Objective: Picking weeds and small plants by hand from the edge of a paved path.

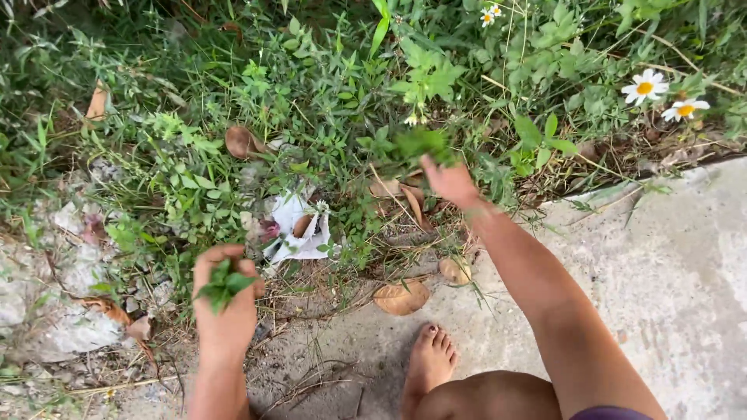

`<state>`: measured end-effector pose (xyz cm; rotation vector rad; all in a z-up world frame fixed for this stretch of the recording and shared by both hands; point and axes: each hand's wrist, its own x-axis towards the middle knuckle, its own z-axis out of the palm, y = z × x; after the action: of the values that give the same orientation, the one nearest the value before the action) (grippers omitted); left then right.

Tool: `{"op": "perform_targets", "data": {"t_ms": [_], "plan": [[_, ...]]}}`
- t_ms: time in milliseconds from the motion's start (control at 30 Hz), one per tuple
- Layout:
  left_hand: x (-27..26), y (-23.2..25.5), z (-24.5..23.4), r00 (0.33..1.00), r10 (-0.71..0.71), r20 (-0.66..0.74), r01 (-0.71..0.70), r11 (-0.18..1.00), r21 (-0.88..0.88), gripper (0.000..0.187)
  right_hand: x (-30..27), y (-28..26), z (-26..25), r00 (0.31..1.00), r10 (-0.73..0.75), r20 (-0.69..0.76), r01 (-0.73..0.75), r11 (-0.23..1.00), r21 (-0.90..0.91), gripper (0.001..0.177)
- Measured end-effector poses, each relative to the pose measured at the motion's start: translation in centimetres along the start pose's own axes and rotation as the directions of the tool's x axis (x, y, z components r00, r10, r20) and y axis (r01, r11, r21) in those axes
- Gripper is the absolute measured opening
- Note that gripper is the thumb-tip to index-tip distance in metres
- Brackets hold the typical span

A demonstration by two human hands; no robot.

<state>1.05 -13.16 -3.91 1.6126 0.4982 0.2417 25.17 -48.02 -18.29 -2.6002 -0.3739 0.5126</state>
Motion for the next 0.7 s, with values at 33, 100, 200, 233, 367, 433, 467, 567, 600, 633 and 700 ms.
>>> {"op": "perform_targets", "data": {"t_ms": [33,100,200,233,367,433,467,567,600,633,700], "plan": [[-0.2,-0.6,0.6,0.996,-0.082,0.021,0.082,0.997,-0.006,0.015,0.3,0.6,-0.2,0.962,0.262,0.081,-0.273,0.889,0.368,0.046],[-0.3,-1.2,2.0,0.986,-0.163,0.045,0.163,0.987,-0.010,0.015,0.7,3.4,0.9,0.853,0.458,0.248,-0.498,0.579,0.646,0.040],[0.0,-1.7,4.4,0.944,-0.287,0.161,0.234,0.929,0.288,0.009,0.4,7.6,3.3,0.879,0.461,0.120,-0.119,-0.033,0.992,0.036],[0.3,-2.2,5.2,0.938,-0.260,0.230,0.183,0.934,0.308,0.012,-0.1,7.2,3.1,0.870,0.479,0.117,-0.066,-0.122,0.990,0.034],[1.5,-2.8,8.4,0.931,-0.107,0.349,-0.012,0.946,0.324,0.018,-2.5,5.9,3.2,0.787,0.577,0.218,-0.133,-0.186,0.973,0.028],[2.6,-1.8,9.8,0.928,-0.178,0.328,0.063,0.941,0.332,0.018,-3.3,6.5,3.7,0.773,0.582,0.253,-0.168,-0.196,0.966,0.030],[3.1,-1.4,10.5,0.918,-0.252,0.305,0.142,0.929,0.341,0.019,-3.7,6.8,4.1,0.757,0.584,0.292,-0.208,-0.209,0.956,0.032],[4.2,-1.0,11.9,0.882,-0.363,0.300,0.241,0.895,0.375,0.021,-6.2,6.7,3.8,0.753,0.581,0.309,-0.227,-0.211,0.951,0.034],[4.5,-1.7,12.3,0.882,-0.360,0.303,0.238,0.897,0.373,0.021,-6.6,7.0,3.6,0.753,0.583,0.305,-0.224,-0.209,0.952,0.034],[4.7,-2.4,12.7,0.897,-0.305,0.319,0.160,0.898,0.410,0.022,-7.2,7.2,3.5,0.744,0.601,0.290,-0.206,-0.207,0.957,0.034],[5.4,-3.5,13.6,0.905,-0.250,0.344,0.078,0.893,0.442,0.024,-8.3,6.4,3.2,0.732,0.624,0.273,-0.185,-0.204,0.961,0.034]]}}
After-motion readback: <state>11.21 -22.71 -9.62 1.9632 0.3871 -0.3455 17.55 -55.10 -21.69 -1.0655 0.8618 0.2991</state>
